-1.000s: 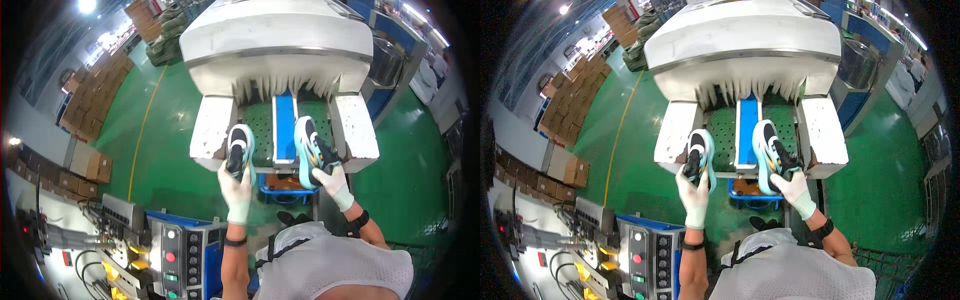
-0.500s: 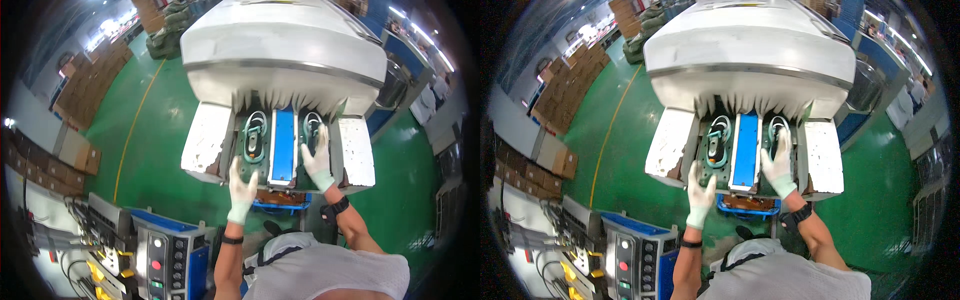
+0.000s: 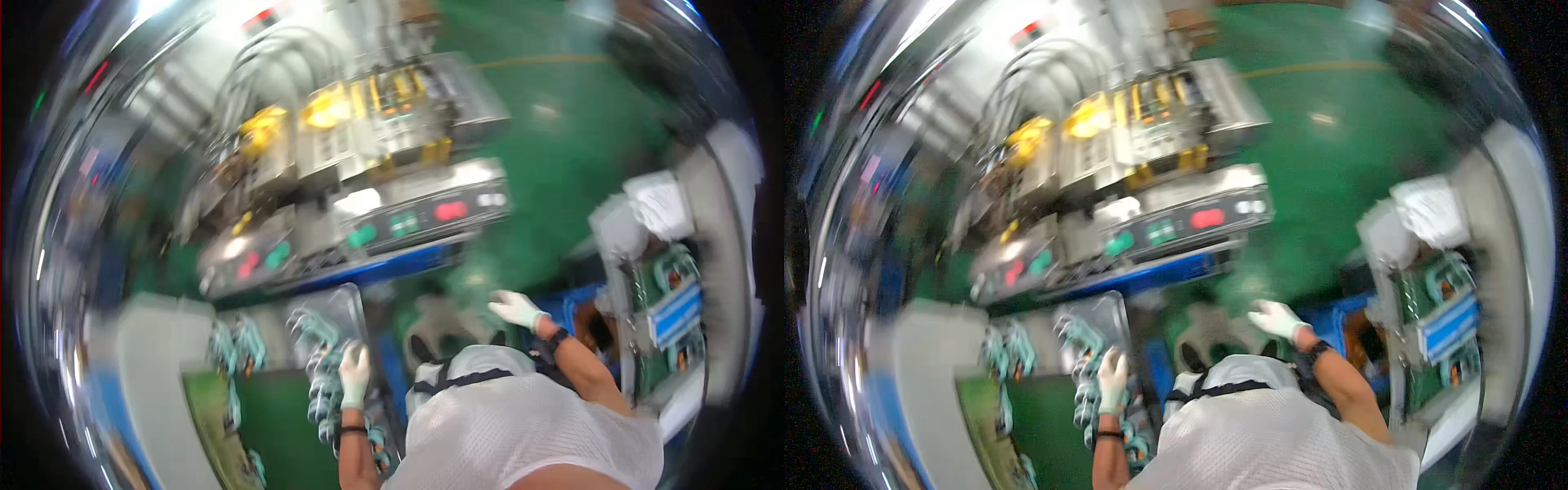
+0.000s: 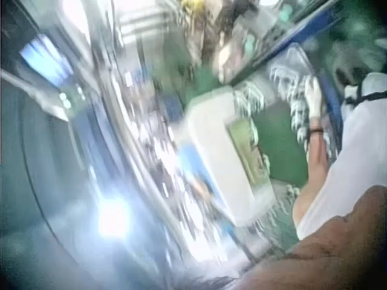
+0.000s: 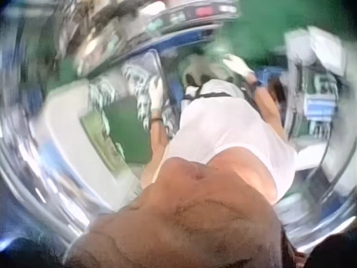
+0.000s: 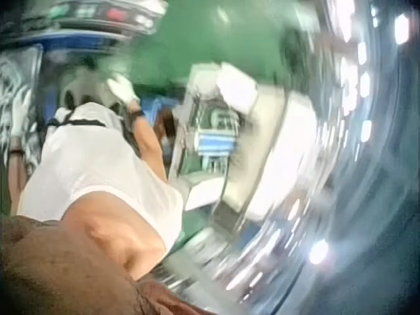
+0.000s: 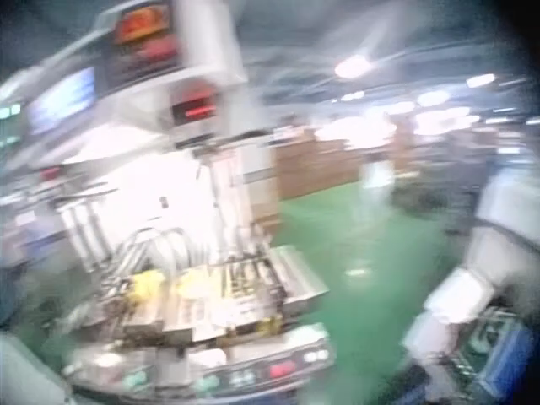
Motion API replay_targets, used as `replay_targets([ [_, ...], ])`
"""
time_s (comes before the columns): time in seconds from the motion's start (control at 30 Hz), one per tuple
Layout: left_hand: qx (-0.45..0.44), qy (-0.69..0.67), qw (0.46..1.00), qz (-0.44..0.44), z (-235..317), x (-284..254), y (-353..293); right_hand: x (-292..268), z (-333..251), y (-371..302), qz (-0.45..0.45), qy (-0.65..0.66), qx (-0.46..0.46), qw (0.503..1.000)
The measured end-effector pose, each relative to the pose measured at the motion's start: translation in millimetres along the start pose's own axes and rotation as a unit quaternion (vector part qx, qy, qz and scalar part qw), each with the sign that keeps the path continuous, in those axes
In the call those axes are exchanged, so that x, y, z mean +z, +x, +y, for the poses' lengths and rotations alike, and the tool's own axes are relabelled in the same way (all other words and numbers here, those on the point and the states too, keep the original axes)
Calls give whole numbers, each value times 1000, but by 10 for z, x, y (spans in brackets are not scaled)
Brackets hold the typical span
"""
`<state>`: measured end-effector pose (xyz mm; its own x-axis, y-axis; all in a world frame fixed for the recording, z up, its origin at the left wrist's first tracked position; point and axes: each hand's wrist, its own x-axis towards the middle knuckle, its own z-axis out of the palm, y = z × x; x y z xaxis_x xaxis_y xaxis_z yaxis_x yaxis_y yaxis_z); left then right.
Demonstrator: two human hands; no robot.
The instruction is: Manufacturing shoes by loading them into a pressing machine and organizing them on a conveyor.
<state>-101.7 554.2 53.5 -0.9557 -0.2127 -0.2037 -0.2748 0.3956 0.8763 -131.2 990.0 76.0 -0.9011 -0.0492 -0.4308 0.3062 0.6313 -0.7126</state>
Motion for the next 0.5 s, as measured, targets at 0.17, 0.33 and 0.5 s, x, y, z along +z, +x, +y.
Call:
replay_targets([
  [0.17,-104,-28,968,225,-775,-1196,88,368,1659,605,-159,-261,-68,950],
  [0.33,-146,-57,881,446,-2127,-2694,-586,827,369,449,-172,-181,183,951],
  [0.5,-189,186,832,488,-2767,-3936,-387,598,-512,229,-129,-16,192,973],
])
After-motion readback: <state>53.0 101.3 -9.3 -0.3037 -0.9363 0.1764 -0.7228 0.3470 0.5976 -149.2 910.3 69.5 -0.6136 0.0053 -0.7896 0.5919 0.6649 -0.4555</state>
